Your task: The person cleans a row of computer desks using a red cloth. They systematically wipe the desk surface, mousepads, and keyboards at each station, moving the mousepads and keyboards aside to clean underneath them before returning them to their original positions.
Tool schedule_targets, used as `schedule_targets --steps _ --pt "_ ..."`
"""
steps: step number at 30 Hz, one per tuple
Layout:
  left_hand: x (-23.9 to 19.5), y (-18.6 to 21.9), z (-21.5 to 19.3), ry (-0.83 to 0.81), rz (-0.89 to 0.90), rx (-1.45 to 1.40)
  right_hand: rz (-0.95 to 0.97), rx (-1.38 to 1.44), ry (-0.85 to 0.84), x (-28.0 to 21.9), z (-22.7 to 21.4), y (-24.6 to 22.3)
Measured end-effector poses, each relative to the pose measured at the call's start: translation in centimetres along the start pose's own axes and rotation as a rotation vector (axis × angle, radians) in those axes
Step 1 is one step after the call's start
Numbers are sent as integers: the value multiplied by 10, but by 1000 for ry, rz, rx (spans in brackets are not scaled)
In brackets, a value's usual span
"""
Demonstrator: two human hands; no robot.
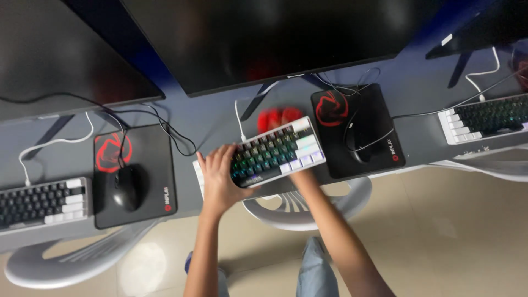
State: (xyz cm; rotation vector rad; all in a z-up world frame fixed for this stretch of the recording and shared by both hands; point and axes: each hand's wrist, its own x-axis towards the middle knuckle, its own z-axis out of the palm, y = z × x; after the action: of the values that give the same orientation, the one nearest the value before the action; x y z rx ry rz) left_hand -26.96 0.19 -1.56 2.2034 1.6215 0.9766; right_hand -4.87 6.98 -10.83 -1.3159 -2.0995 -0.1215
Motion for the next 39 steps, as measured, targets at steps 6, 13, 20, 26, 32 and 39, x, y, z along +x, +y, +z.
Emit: schedule_targets --steps 6,13,20,26,32,39 --pt "0 8 -15 -74 -2 -24 252 241 -306 -97 24 -17" --pt "12 15 -24 -64 6 -2 272 -46 118 96 92 62" --pt "9 9 -21 2 -4 -43 81 12 182 27 156 -3" --pt "12 6 -29 -59 -44 -13 402 206 -465 -28 -10 -87" --pt "9 -9 -33 -73 -15 35 554 257 -198 -30 -2 -13" --pt "21 -5 -4 -78 17 0 415 159 -204 -63 117 -126"
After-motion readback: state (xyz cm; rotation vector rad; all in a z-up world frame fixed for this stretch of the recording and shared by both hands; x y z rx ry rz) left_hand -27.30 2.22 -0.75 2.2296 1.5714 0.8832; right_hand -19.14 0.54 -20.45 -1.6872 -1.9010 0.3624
